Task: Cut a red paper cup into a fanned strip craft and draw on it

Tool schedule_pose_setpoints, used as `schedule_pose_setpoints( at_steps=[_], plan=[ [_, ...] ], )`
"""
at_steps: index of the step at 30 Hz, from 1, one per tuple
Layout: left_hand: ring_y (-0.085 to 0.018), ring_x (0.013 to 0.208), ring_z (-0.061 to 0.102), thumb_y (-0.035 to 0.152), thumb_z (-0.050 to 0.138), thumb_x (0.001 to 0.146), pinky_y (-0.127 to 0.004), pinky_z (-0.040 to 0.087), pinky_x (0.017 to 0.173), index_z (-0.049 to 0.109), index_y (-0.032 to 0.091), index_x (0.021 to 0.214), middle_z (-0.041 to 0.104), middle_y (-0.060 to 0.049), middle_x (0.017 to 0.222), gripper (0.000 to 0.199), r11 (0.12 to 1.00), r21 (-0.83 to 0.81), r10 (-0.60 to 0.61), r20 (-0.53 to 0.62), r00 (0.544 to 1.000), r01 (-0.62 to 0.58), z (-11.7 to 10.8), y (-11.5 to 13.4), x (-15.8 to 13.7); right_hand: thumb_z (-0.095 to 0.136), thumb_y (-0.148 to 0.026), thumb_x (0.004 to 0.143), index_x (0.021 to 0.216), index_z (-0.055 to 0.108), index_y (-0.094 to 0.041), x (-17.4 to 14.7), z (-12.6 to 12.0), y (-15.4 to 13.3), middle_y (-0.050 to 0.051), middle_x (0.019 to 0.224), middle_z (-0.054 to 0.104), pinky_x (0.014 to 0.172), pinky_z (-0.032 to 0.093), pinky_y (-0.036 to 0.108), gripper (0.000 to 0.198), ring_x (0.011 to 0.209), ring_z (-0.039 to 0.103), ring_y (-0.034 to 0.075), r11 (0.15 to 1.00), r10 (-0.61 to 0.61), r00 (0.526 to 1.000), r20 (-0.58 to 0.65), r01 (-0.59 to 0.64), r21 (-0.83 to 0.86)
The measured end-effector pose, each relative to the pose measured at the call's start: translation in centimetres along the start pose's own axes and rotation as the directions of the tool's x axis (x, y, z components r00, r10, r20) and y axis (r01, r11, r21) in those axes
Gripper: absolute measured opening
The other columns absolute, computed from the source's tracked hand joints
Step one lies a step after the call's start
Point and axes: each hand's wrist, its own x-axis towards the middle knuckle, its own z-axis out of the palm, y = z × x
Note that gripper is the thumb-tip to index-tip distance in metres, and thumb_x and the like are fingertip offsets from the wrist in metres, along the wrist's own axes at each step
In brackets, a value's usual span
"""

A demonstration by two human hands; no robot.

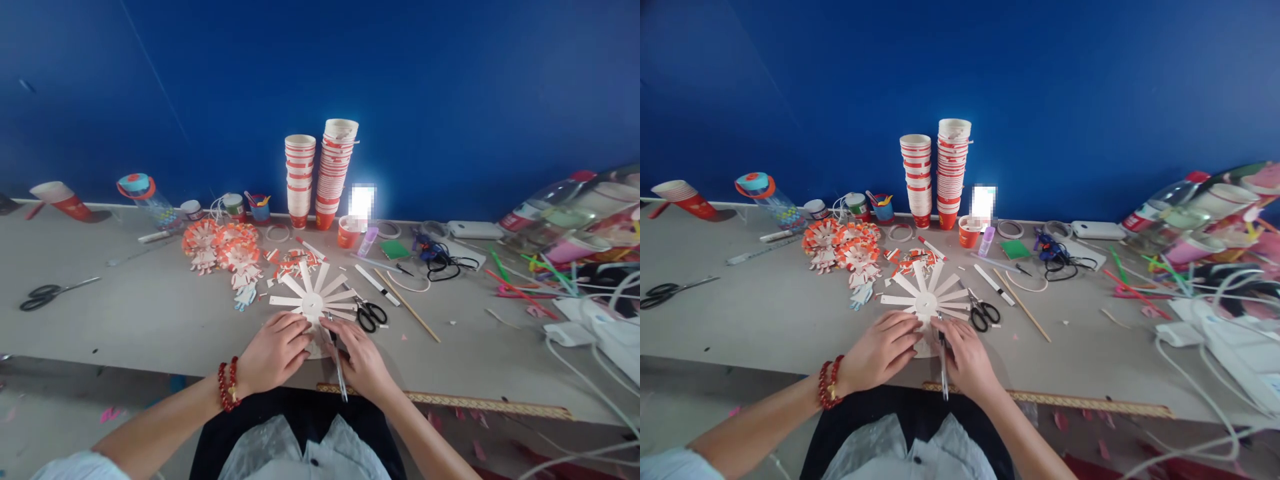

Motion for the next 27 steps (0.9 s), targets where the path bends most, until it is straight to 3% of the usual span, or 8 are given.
schedule_pose_setpoints(
  at_steps=[3,10,14,21,27],
  plan=[
    [-0.025,0.119,0.05,0.022,0.053,0.091,-0.044,0.041,0.104,0.061,0.02,0.11,0.062,-0.009,0.117,0.021,0.999,0.0,-0.038,0.017,0.999,0.038,1.1,-0.5,0.4,0.048,-0.015,0.093,0.131,0.05,-0.024,-0.1,-0.2,-0.1,0.01,0.123,0.063,0.097,0.048,0.042,0.039,0.114,0.058,0.025,0.999,0.02,0.999,-0.033,-0.018,0.042],
    [-0.025,0.115,0.05,0.02,0.052,0.09,-0.043,0.041,0.1,0.055,0.017,0.112,0.06,-0.009,0.116,0.023,0.995,-0.051,-0.084,0.011,0.996,0.085,1.8,-1.0,0.5,0.05,-0.018,0.096,0.12,0.056,-0.024,-1.5,-0.6,-0.2,0.008,0.11,0.067,0.087,0.052,0.032,0.025,0.096,0.065,0.02,0.982,0.137,0.952,-0.273,-0.094,0.163],
    [-0.025,0.112,0.051,0.021,0.052,0.09,-0.043,0.043,0.096,0.055,0.019,0.111,0.06,-0.008,0.113,0.021,0.995,-0.056,-0.083,0.042,0.996,0.085,1.8,-0.6,0.9,0.049,-0.021,0.097,0.115,0.059,-0.024,-1.9,-2.4,0.5,0.006,0.104,0.069,0.084,0.052,0.031,0.021,0.088,0.067,0.019,0.987,0.157,0.922,-0.354,-0.135,0.085],
    [-0.027,0.112,0.051,0.034,0.059,0.086,-0.045,0.038,0.102,0.055,0.018,0.119,0.059,-0.01,0.116,0.037,0.998,-0.023,-0.052,0.04,0.998,0.053,1.5,-0.6,1.3,0.042,-0.029,0.099,0.114,0.061,-0.023,-1.0,-7.6,4.0,0.009,0.105,0.07,0.086,0.052,0.037,0.025,0.097,0.065,0.025,0.963,0.105,0.959,-0.263,-0.164,-0.215],
    [-0.028,0.108,0.051,0.055,0.06,0.081,-0.046,0.034,0.103,0.057,0.018,0.117,0.059,-0.01,0.114,0.052,0.999,-0.032,0.021,0.07,0.997,-0.019,1.3,-1.5,1.3,0.042,-0.03,0.1,0.11,0.06,-0.023,-0.7,-7.9,5.2,0.007,0.101,0.07,0.082,0.053,0.033,0.022,0.094,0.066,0.022,0.958,0.148,0.954,-0.262,-0.204,-0.203]
  ],
)
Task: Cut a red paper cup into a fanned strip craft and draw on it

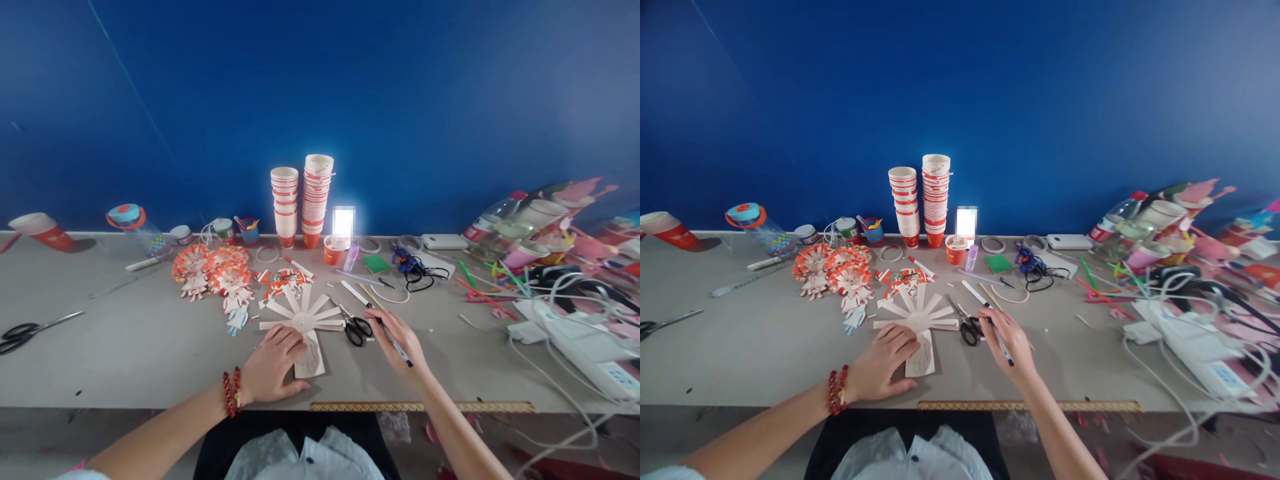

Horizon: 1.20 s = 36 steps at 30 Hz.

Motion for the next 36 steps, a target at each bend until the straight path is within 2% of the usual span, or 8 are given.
schedule_pose_setpoints(
  at_steps=[7,11,13,16,20,23,30,36],
  plan=[
    [-0.027,0.106,0.051,0.058,0.057,0.081,-0.045,0.033,0.103,0.059,0.018,0.109,0.058,-0.009,0.109,0.049,1.0,0.02,0.012,-0.014,1.0,-0.012,0.3,-0.3,0.2,0.044,-0.017,0.096,0.111,0.065,-0.023,2.0,2.0,1.8,0.008,0.103,0.07,0.085,0.053,0.039,0.027,0.094,0.065,0.024,0.964,-0.218,0.964,0.15,0.237,-0.121],
    [-0.027,0.106,0.051,0.056,0.057,0.082,-0.046,0.031,0.104,0.058,0.019,0.11,0.058,-0.009,0.11,0.047,1.0,0.007,0.003,-0.029,1.0,-0.003,0.5,-0.3,0.2,0.048,-0.009,0.089,0.116,0.066,-0.023,3.7,2.8,3.0,0.008,0.11,0.069,0.091,0.05,0.043,0.036,0.103,0.061,0.025,0.94,-0.22,0.946,0.236,0.271,-0.209],
    [-0.026,0.106,0.051,0.055,0.056,0.082,-0.046,0.031,0.105,0.058,0.019,0.111,0.059,-0.009,0.11,0.046,1.0,0.007,-0.001,-0.036,0.999,0.001,0.5,-0.3,0.2,0.045,-0.006,0.086,0.125,0.061,-0.024,4.4,2.8,3.5,0.008,0.115,0.068,0.093,0.048,0.043,0.046,0.105,0.06,0.025,0.936,-0.19,0.954,0.232,0.247,-0.251],
    [-0.026,0.106,0.051,0.054,0.056,0.083,-0.047,0.032,0.105,0.058,0.019,0.112,0.059,-0.009,0.11,0.045,1.0,0.003,-0.003,-0.04,0.999,0.003,0.4,-0.2,0.1,0.045,-0.009,0.087,0.132,0.055,-0.023,5.2,2.1,4.0,0.008,0.115,0.067,0.087,0.049,0.038,0.049,0.105,0.06,0.025,0.945,-0.012,0.986,0.166,0.066,-0.321],
    [-0.027,0.107,0.05,0.054,0.055,0.084,-0.048,0.031,0.107,0.058,0.017,0.114,0.058,-0.01,0.112,0.047,1.0,-0.01,-0.006,-0.026,1.0,0.005,0.4,-0.2,0.0,0.052,-0.02,0.088,0.099,0.067,-0.021,5.6,0.8,4.6,0.005,0.092,0.071,0.063,0.047,0.028,0.019,0.083,0.065,0.022,0.913,0.199,0.972,0.126,-0.137,-0.384],
    [-0.027,0.109,0.049,0.053,0.055,0.085,-0.048,0.03,0.107,0.057,0.017,0.116,0.057,-0.01,0.114,0.048,1.0,-0.015,-0.01,-0.012,1.0,0.01,0.5,-0.2,0.1,0.059,-0.027,0.087,0.082,0.067,-0.022,5.6,0.8,4.7,0.002,0.08,0.07,0.053,0.04,0.024,0.01,0.069,0.065,0.019,0.904,0.233,0.957,0.176,-0.146,-0.402],
    [-0.027,0.113,0.048,0.048,0.054,0.088,-0.048,0.03,0.108,0.057,0.018,0.119,0.058,-0.01,0.116,0.043,1.0,0.001,-0.007,-0.025,1.0,0.007,0.5,-0.1,-0.1,0.057,-0.032,0.09,0.093,0.064,-0.021,5.5,1.9,2.0,0.007,0.094,0.068,0.055,0.038,0.025,0.014,0.075,0.064,0.021,0.877,0.262,0.947,0.185,-0.153,-0.456],
    [-0.025,0.11,0.052,0.041,0.055,0.089,-0.046,0.033,0.106,0.06,0.02,0.11,0.062,-0.008,0.111,0.03,1.0,-0.003,0.011,-0.08,0.997,-0.011,0.9,-0.2,0.0,0.063,-0.039,0.085,0.077,0.063,-0.023,5.7,3.1,-0.5,0.0,0.081,0.069,0.052,0.032,0.024,0.018,0.072,0.064,0.019,0.896,0.309,0.896,0.319,-0.161,-0.414]
  ],
)
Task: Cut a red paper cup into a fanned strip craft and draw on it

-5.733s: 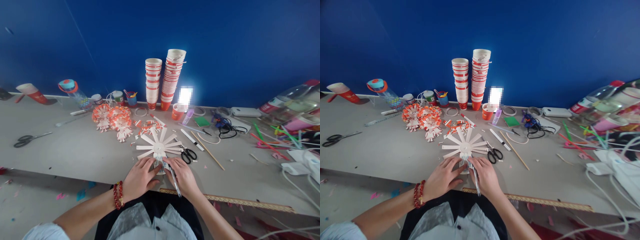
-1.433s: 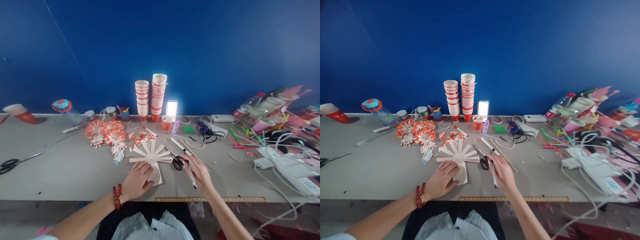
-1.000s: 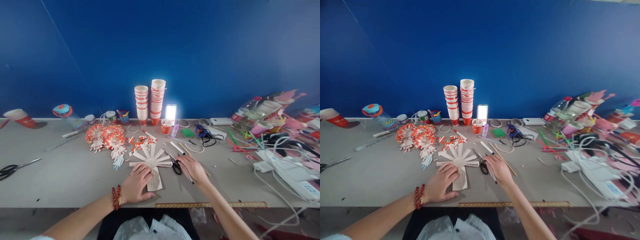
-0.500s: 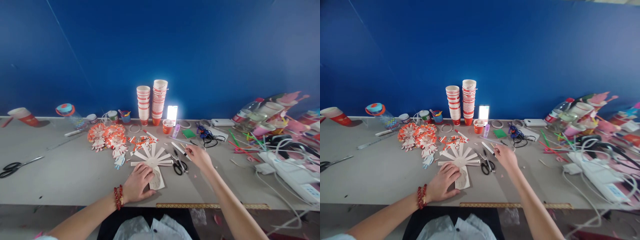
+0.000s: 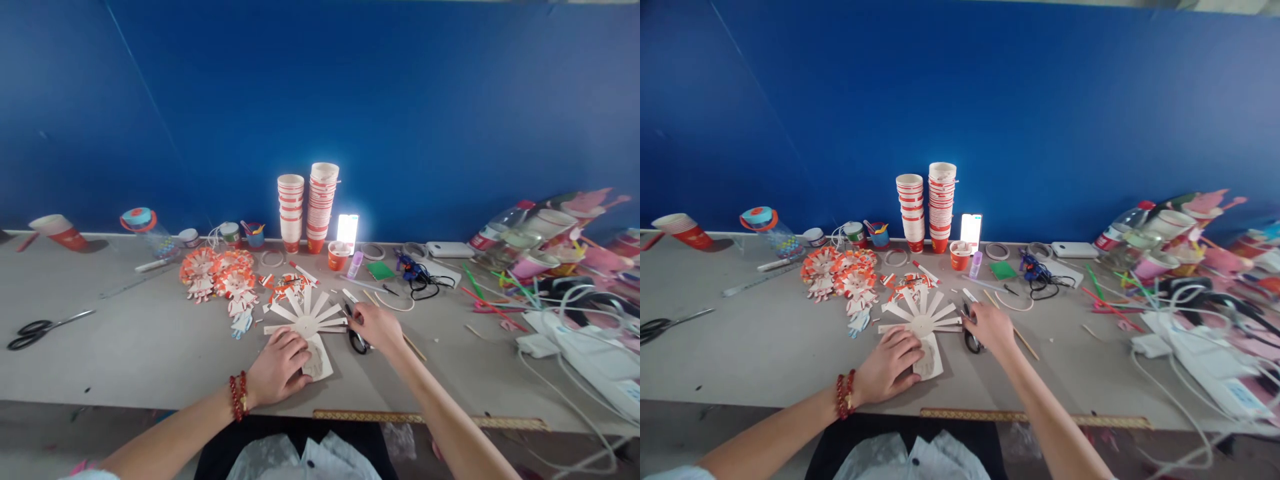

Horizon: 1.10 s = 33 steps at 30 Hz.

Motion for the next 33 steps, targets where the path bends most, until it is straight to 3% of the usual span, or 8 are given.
schedule_pose_setpoints(
  at_steps=[4,7,9,11,13,16,24,33],
  plan=[
    [-0.022,0.102,0.057,0.029,0.055,0.089,-0.046,0.035,0.104,0.061,0.021,0.099,0.067,-0.005,0.102,0.014,0.998,-0.018,0.064,-0.104,0.993,-0.067,-0.9,-0.3,-0.1,0.065,-0.032,0.082,0.075,0.063,-0.023,0.7,0.2,-0.3,-0.001,0.078,0.069,0.051,0.029,0.023,0.011,0.071,0.064,0.017,1.0,0.027,0.999,0.04,-0.028,0.013],
    [-0.019,0.094,0.06,0.016,0.054,0.087,-0.044,0.041,0.099,0.06,0.022,0.098,0.069,-0.003,0.095,0.014,0.995,-0.022,0.083,-0.296,0.952,-0.093,-3.0,-1.8,0.1,0.06,-0.03,0.084,0.077,0.063,-0.023,1.1,-0.1,0.0,-0.001,0.078,0.07,0.051,0.029,0.023,0.011,0.069,0.063,0.016,0.998,0.057,0.998,0.026,-0.058,0.015],
    [-0.02,0.093,0.061,0.014,0.053,0.087,-0.041,0.046,0.092,0.06,0.022,0.099,0.069,-0.004,0.094,0.015,1.0,-0.018,0.002,-0.431,0.903,-0.01,-4.7,-3.7,0.9,0.058,-0.03,0.086,0.08,0.063,-0.023,1.5,-0.4,0.3,0.0,0.078,0.069,0.052,0.028,0.023,0.011,0.069,0.063,0.017,0.997,0.074,0.997,0.008,-0.075,0.009],
    [-0.021,0.097,0.06,0.018,0.051,0.09,-0.039,0.047,0.09,0.06,0.021,0.101,0.067,-0.006,0.1,0.014,0.981,-0.04,-0.184,-0.476,0.86,0.188,-5.8,-6.1,2.2,0.059,-0.031,0.086,0.081,0.064,-0.023,2.1,-0.7,0.5,0.001,0.078,0.069,0.053,0.028,0.023,0.011,0.07,0.063,0.018,0.997,0.083,0.997,0.001,-0.083,0.004],
    [-0.021,0.094,0.061,0.02,0.048,0.092,-0.036,0.048,0.085,0.061,0.019,0.096,0.067,-0.007,0.097,0.013,0.951,-0.059,-0.297,-0.429,0.853,0.302,-6.2,-8.4,3.8,0.061,-0.034,0.087,0.083,0.064,-0.022,3.1,-0.8,0.3,0.003,0.079,0.07,0.053,0.029,0.023,0.013,0.071,0.063,0.019,0.997,0.074,0.997,0.002,-0.074,0.008],
    [-0.018,0.077,0.062,0.022,0.051,0.091,-0.031,0.049,0.072,0.063,0.019,0.082,0.066,-0.004,0.083,0.015,0.949,-0.056,-0.309,-0.345,0.886,0.309,-5.6,-10.3,5.9,0.054,-0.039,0.093,0.093,0.064,-0.021,5.4,-0.7,-1.1,0.005,0.088,0.071,0.058,0.034,0.024,0.02,0.079,0.064,0.02,0.999,0.018,1.0,-0.009,-0.018,0.03],
    [-0.019,0.091,0.062,0.024,0.056,0.09,-0.034,0.048,0.087,0.067,0.02,0.085,0.068,-0.004,0.093,0.012,0.986,-0.033,-0.168,-0.174,0.97,0.164,-3.4,-7.6,6.0,0.059,-0.037,0.094,0.101,0.064,-0.015,12.6,1.3,-6.7,0.005,0.102,0.065,0.077,0.052,0.035,0.023,0.088,0.063,0.019,0.992,-0.115,0.984,0.137,0.106,0.072],
    [-0.023,0.111,0.057,0.024,0.052,0.092,-0.043,0.044,0.1,0.061,0.02,0.11,0.06,-0.009,0.121,0.021,0.972,-0.033,-0.233,-0.262,0.936,0.233,-3.0,-7.7,3.8,0.055,-0.036,0.098,0.108,0.062,-0.015,13.0,0.6,-5.7,0.006,0.104,0.065,0.08,0.054,0.038,0.024,0.09,0.064,0.019,0.994,-0.075,0.985,0.158,0.061,0.093]
  ],
)
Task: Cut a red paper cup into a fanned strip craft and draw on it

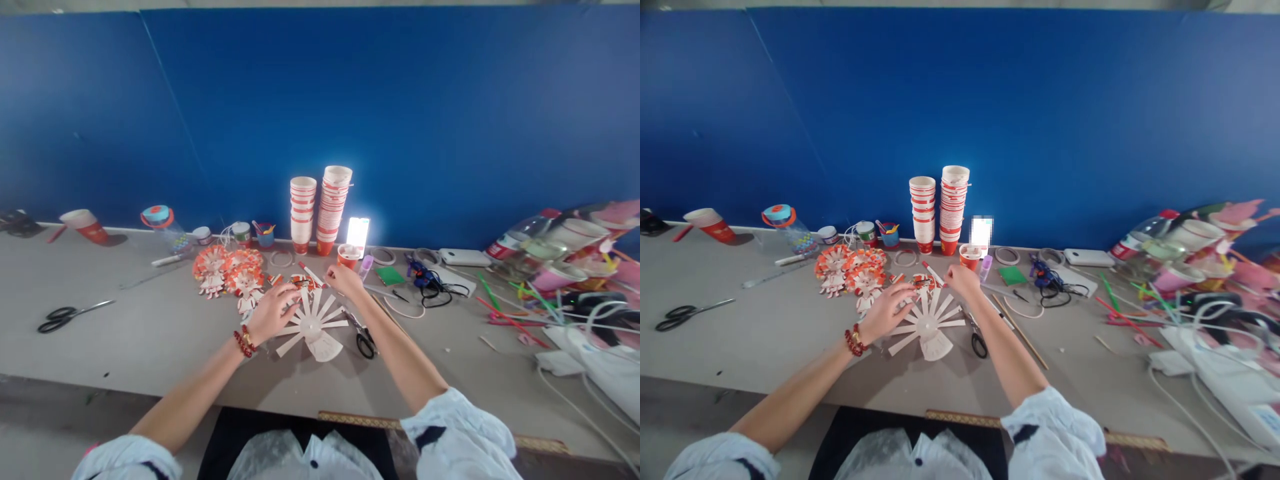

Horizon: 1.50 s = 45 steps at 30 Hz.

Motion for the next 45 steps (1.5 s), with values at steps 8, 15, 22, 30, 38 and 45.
schedule_pose_setpoints(
  at_steps=[8,15,22,30,38,45],
  plan=[
    [-0.024,0.106,0.058,0.027,0.053,0.091,-0.042,0.046,0.095,0.066,0.021,0.098,0.064,-0.008,0.112,0.016,0.999,0.01,0.048,0.069,0.996,-0.049,1.2,1.7,0.4,0.06,-0.039,0.093,0.104,0.063,-0.014,0.8,1.3,-1.4,0.007,0.104,0.066,0.08,0.052,0.038,0.027,0.091,0.064,0.02,0.999,0.05,0.998,-0.023,-0.05,-0.005],
    [-0.026,0.124,0.05,0.053,0.045,0.094,-0.045,0.038,0.106,0.054,0.023,0.129,0.056,-0.01,0.133,0.048,0.989,0.028,0.128,0.338,0.932,-0.146,1.9,3.5,-1.8,0.054,-0.033,0.091,0.104,0.064,-0.019,0.4,1.1,-0.2,0.007,0.096,0.071,0.065,0.044,0.027,0.021,0.086,0.067,0.024,0.994,0.107,0.985,-0.134,-0.102,0.042],
    [-0.025,0.14,0.034,0.058,0.037,0.095,-0.045,0.024,0.116,0.034,0.023,0.146,0.04,-0.01,0.15,0.062,0.972,0.091,0.168,0.38,0.91,-0.217,3.2,2.8,-2.8,0.048,-0.034,0.097,0.128,0.055,-0.02,-4.2,-0.1,0.3,0.011,0.109,0.069,0.082,0.046,0.032,0.035,0.104,0.061,0.027,0.995,-0.061,0.961,-0.271,0.08,0.06],
    [-0.022,0.146,0.021,0.057,0.032,0.097,-0.041,0.011,0.119,0.02,0.019,0.151,0.029,-0.01,0.156,0.067,0.941,0.054,0.268,0.482,0.835,-0.333,2.1,1.8,-3.2,0.047,-0.026,0.097,0.107,0.07,-0.022,-14.0,1.5,-0.5,0.007,0.113,0.071,0.096,0.046,0.036,0.025,0.109,0.062,0.021,0.668,-0.702,0.675,-0.225,0.734,0.119],
    [-0.023,0.145,0.025,0.062,0.039,0.092,-0.043,0.015,0.119,0.017,0.02,0.152,0.03,-0.011,0.155,0.076,0.927,0.004,0.329,0.469,0.82,-0.374,1.5,1.7,-2.9,0.05,-0.021,0.095,0.115,0.067,-0.02,-16.3,4.9,0.9,0.008,0.121,0.067,0.102,0.046,0.042,0.027,0.115,0.059,0.024,0.692,-0.714,0.679,-0.173,0.722,-0.025],
    [-0.022,0.144,0.026,0.058,0.039,0.094,-0.042,0.015,0.119,0.017,0.022,0.152,0.029,-0.01,0.156,0.072,0.934,0.006,0.314,0.466,0.827,-0.358,1.4,1.8,-2.8,0.046,-0.017,0.093,0.12,0.064,-0.016,-17.5,5.9,0.0,0.011,0.122,0.066,0.099,0.049,0.042,0.032,0.116,0.059,0.025,0.733,-0.663,0.704,-0.253,0.679,-0.034]
  ],
)
